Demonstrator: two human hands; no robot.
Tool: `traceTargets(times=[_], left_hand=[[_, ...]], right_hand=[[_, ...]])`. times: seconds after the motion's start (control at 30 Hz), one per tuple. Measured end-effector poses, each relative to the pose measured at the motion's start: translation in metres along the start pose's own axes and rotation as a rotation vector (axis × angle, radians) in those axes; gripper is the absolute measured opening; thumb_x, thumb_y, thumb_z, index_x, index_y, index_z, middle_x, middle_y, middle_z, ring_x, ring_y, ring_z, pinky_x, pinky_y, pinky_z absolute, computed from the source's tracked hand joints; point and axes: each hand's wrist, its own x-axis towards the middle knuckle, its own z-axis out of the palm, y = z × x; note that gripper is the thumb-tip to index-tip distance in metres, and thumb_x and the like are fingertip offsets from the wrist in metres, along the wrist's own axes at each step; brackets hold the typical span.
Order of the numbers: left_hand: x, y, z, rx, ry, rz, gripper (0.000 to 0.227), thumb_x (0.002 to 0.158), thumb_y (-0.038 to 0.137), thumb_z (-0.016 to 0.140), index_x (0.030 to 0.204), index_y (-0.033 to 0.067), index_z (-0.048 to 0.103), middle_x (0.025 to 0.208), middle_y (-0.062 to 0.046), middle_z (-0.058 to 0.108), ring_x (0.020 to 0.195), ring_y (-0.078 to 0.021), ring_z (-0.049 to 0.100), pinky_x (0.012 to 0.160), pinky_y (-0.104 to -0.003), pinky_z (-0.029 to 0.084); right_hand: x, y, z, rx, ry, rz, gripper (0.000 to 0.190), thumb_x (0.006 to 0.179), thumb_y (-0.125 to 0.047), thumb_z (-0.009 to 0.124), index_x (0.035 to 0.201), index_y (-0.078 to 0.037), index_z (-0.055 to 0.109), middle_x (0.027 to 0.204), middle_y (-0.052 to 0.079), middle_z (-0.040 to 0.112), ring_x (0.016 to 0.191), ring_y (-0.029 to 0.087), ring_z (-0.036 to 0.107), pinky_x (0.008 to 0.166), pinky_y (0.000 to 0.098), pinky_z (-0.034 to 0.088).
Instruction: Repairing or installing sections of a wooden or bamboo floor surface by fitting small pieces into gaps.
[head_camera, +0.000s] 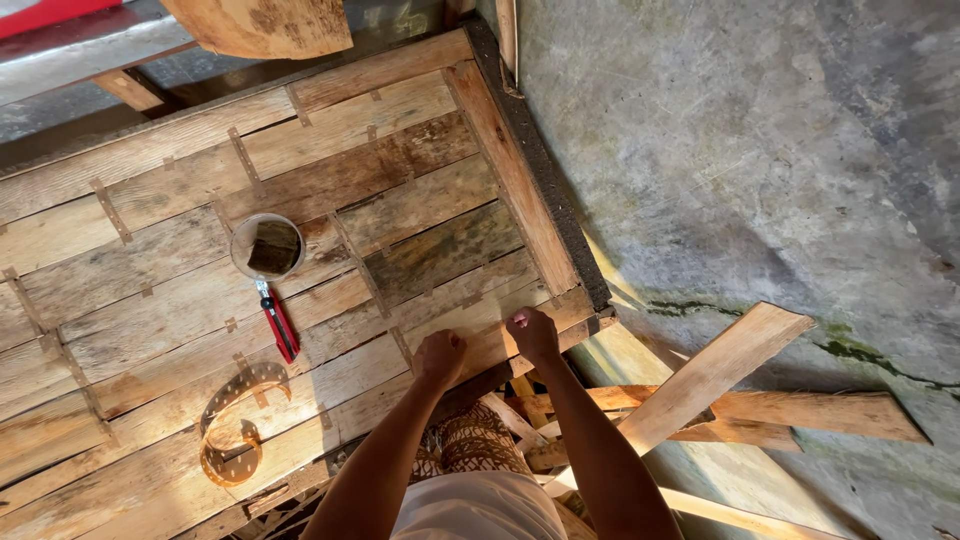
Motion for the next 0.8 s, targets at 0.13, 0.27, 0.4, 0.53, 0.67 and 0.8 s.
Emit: traceTargets(times=[0.13, 0.27, 0.4, 0.53, 0.67, 0.8], left_hand=[[0.011, -0.013, 0.016, 0.009, 0.02, 0.02, 0.032, 0.093, 0.04, 0.065, 0.087, 0.0109, 0.076, 0.086, -0.011, 0.076, 0.084, -0.0285, 0.07, 0.075, -0.046, 0.055], [0.036, -0.042, 0.053, 0.009, 0.028, 0.094, 0.035, 0.097, 0.038, 0.063, 0.086, 0.0071, 0.074, 0.082, -0.012, 0.075, 0.077, -0.0279, 0.072, 0.076, -0.044, 0.056], [0.0, 0.001, -0.002, 0.016, -0.01, 0.0, 0.032, 0.095, 0.039, 0.063, 0.086, 0.0097, 0.075, 0.083, -0.011, 0.074, 0.079, -0.0286, 0.071, 0.074, -0.047, 0.056], [0.004, -0.005, 0.005, 0.027, 0.021, 0.04, 0.032, 0.094, 0.038, 0.063, 0.086, 0.0095, 0.076, 0.084, -0.013, 0.075, 0.081, -0.03, 0.071, 0.075, -0.047, 0.056], [0.0, -0.001, -0.001, 0.028, 0.0, 0.022, 0.033, 0.095, 0.038, 0.062, 0.088, 0.0085, 0.075, 0.086, -0.014, 0.075, 0.083, -0.0303, 0.072, 0.077, -0.047, 0.056], [0.025, -0.032, 0.038, 0.005, 0.103, 0.118, 0.033, 0.092, 0.036, 0.066, 0.085, 0.0054, 0.075, 0.088, -0.015, 0.075, 0.086, -0.0324, 0.07, 0.079, -0.048, 0.054]], right_hand=[[-0.001, -0.001, 0.001, -0.004, -0.004, 0.021, 0.032, 0.09, -0.034, 0.074, 0.099, -0.003, 0.075, 0.093, 0.011, 0.076, 0.087, 0.025, 0.073, 0.08, 0.0399, 0.057], [-0.003, -0.008, 0.0, -0.009, 0.006, 0.038, 0.03, 0.09, -0.034, 0.076, 0.098, -0.005, 0.074, 0.093, 0.01, 0.076, 0.087, 0.025, 0.073, 0.079, 0.0401, 0.057], [-0.006, -0.022, -0.006, -0.02, 0.016, 0.071, 0.029, 0.088, -0.034, 0.078, 0.093, -0.006, 0.073, 0.092, 0.01, 0.076, 0.086, 0.025, 0.073, 0.079, 0.0404, 0.057], [0.003, -0.005, -0.002, -0.027, 0.026, 0.095, 0.031, 0.086, -0.034, 0.079, 0.096, -0.006, 0.069, 0.093, 0.011, 0.075, 0.087, 0.026, 0.073, 0.08, 0.0409, 0.057], [0.01, 0.016, 0.001, 0.04, 0.053, -0.034, 0.036, 0.091, -0.035, 0.075, 0.101, -0.003, 0.064, 0.096, 0.015, 0.073, 0.09, 0.027, 0.071, 0.081, 0.0399, 0.057], [0.006, 0.014, 0.003, 0.008, 0.071, -0.016, 0.035, 0.092, -0.038, 0.075, 0.098, -0.004, 0.067, 0.095, 0.013, 0.073, 0.09, 0.026, 0.071, 0.08, 0.0405, 0.056]])
